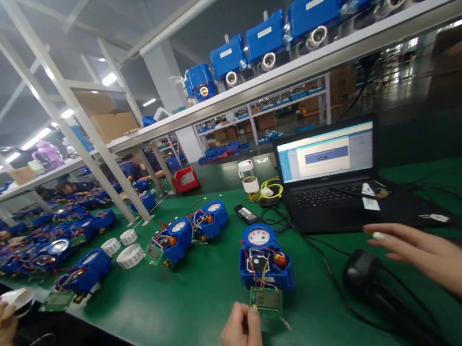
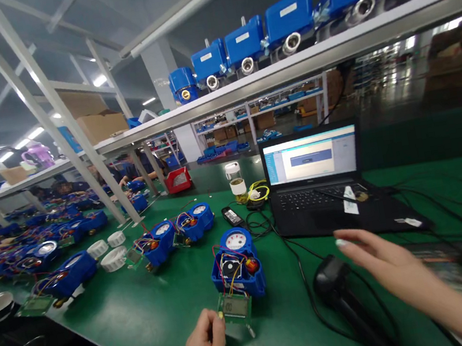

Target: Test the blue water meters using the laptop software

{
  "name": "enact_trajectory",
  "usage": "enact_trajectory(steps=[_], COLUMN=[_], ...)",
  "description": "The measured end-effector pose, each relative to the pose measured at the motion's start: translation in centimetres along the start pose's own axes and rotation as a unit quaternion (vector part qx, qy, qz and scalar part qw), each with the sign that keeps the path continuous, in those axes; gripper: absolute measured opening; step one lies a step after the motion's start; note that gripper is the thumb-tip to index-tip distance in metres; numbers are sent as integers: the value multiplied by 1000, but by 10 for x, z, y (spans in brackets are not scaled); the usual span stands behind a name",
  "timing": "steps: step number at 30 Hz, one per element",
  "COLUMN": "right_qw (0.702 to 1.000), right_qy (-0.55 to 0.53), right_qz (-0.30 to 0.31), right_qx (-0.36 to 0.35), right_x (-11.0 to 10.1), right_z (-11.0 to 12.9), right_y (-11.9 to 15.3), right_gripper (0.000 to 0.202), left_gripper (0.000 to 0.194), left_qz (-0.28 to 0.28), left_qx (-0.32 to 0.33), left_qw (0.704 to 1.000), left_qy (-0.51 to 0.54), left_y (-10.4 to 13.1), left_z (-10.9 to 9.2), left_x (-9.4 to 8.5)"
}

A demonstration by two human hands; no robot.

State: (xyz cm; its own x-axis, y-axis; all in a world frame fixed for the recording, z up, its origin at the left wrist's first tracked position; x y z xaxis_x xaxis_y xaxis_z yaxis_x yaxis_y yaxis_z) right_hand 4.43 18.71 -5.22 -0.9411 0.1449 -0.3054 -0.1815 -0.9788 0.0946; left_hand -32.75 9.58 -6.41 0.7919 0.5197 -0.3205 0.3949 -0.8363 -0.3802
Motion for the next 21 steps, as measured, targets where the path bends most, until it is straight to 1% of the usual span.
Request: enact_trajectory(steps=[1,2,5,7,9,12,14,17,19,21], right_qw=[998,996,985,976,965,951,946,942,938,929], right_qy=[-30,-47,-76,-87,-97,-116,-128,-144,-157,-174], right_qz=[43,76,144,182,216,245,244,228,220,223], right_qx=[21,31,58,86,113,148,169,199,218,239], right_x=[25,48,109,139,162,186,194,200,202,205], right_z=[7,16,36,40,41,37,33,25,19,14], right_y=[0,0,2,5,8,11,11,9,9,13], right_gripper=[78,79,68,59,50,42,41,40,42,44], left_gripper=[43,44,45,45,46,47,47,46,46,47], left_qz=[10,15,22,25,26,28,29,28,27,18], left_qx=[-8,-12,-19,-26,-34,-46,-59,-62,-48,-36], left_qw=[1000,1000,1000,999,999,998,998,997,998,999], left_qy=[5,7,7,8,11,17,18,19,19,12], left_y=[0,-1,-2,-2,-2,-1,-1,-1,-1,-1], left_z=[1,2,4,7,10,11,12,12,12,16], left_x=[1,1,2,3,4,5,4,3,4,6])
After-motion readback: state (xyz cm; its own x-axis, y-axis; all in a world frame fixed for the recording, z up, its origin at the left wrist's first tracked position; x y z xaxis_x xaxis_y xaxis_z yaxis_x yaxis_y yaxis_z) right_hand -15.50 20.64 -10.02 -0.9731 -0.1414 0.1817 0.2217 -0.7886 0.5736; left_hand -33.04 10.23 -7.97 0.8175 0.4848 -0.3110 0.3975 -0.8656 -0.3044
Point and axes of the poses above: each hand's wrist, its own y-axis away from the middle knuckle, its own x-axis out of the palm, z = x × y, the point moved 9 cm from there along -y, towards the middle knuckle, and after that the axes turned 2 degrees about -z, right-handed, at the moved point
